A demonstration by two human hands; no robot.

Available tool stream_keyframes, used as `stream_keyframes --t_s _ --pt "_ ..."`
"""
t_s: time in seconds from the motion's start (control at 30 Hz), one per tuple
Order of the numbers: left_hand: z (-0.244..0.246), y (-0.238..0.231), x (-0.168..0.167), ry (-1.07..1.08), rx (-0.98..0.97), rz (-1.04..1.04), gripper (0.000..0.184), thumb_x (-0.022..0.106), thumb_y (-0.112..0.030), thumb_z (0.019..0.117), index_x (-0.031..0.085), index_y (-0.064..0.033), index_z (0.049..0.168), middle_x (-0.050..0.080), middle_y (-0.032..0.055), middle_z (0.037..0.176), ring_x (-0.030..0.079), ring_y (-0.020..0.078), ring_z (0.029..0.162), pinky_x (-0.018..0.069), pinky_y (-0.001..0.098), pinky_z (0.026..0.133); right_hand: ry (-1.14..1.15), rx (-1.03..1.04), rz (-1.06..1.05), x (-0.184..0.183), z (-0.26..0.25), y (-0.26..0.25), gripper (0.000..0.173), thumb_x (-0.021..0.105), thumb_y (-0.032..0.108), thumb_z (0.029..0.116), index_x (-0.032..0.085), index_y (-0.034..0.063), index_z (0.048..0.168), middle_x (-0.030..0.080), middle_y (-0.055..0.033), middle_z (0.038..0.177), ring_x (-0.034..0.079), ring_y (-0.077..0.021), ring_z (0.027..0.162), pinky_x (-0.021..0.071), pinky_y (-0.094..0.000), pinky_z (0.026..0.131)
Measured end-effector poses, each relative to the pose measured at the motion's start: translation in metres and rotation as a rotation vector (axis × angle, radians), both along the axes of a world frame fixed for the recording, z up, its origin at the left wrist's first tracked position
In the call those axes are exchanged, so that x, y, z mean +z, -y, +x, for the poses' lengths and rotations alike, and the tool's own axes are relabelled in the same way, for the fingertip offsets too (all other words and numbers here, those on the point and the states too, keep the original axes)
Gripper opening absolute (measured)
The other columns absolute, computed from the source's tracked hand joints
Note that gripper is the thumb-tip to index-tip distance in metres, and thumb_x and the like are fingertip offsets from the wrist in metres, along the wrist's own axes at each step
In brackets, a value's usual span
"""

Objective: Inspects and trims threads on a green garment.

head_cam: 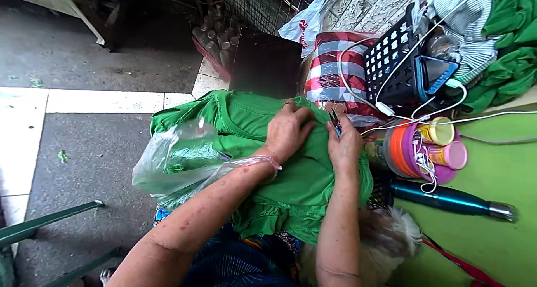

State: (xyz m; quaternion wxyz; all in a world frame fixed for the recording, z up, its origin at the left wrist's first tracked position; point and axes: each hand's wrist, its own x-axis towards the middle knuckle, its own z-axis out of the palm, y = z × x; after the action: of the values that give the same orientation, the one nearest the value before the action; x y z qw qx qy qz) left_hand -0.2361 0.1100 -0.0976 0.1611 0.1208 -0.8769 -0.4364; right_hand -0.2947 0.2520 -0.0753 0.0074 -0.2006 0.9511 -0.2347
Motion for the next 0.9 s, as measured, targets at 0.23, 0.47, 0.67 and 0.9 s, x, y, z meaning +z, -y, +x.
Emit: stream_keyframes --t_s 0.23,0.47,0.67,0.9 --pt "0.035 0.019 -0.016 -0.066 0.037 0.592 0.015 0.049 -0.013 0.1080 0.056 0.0002 0.109 0.068 0.0043 0.092 0.067 0.0034 0.079 0.0562 0.0219 0.078 0.011 0.026 -0.003 0.003 0.003 -0.001 0.027 0.058 0.021 0.1059 0.064 -0.0042 0.115 0.069 -0.0276 0.098 0.069 -0.0468 0.091 0.0521 -0.0638 0.076" --pt "0.042 0.019 -0.007 -0.042 -0.092 0.418 0.052 0.054 -0.005 0.0899 0.047 -0.0070 0.142 0.065 0.0070 0.101 0.064 0.0092 0.075 0.0542 0.0232 0.065 -0.302 0.098 -0.326 -0.005 0.006 -0.003 0.025 0.071 0.008 0.0945 0.067 -0.0046 0.115 0.065 -0.0228 0.108 0.067 -0.0289 0.092 0.0556 -0.0382 0.078" --pt "0.039 0.005 0.007 0.086 0.104 0.214 0.029 0.067 -0.023 0.1002 0.056 -0.0002 0.114 0.066 0.0132 0.086 0.063 0.0195 0.068 0.0541 0.0368 0.064 -0.331 0.315 -0.523 -0.005 0.014 0.004 0.017 0.071 0.000 0.0889 0.067 -0.0057 0.105 0.070 -0.0162 0.092 0.068 -0.0174 0.082 0.0558 -0.0266 0.074" --pt "0.015 0.000 0.006 0.132 0.179 0.053 0.019 0.073 -0.022 0.0947 0.074 -0.0039 0.099 0.068 0.0134 0.088 0.066 0.0280 0.081 0.0521 0.0491 0.073 -0.100 0.192 -0.256 -0.002 0.018 0.002 0.030 0.070 0.012 0.0941 0.063 -0.0033 0.119 0.069 -0.0176 0.094 0.067 -0.0298 0.081 0.0534 -0.0467 0.070"
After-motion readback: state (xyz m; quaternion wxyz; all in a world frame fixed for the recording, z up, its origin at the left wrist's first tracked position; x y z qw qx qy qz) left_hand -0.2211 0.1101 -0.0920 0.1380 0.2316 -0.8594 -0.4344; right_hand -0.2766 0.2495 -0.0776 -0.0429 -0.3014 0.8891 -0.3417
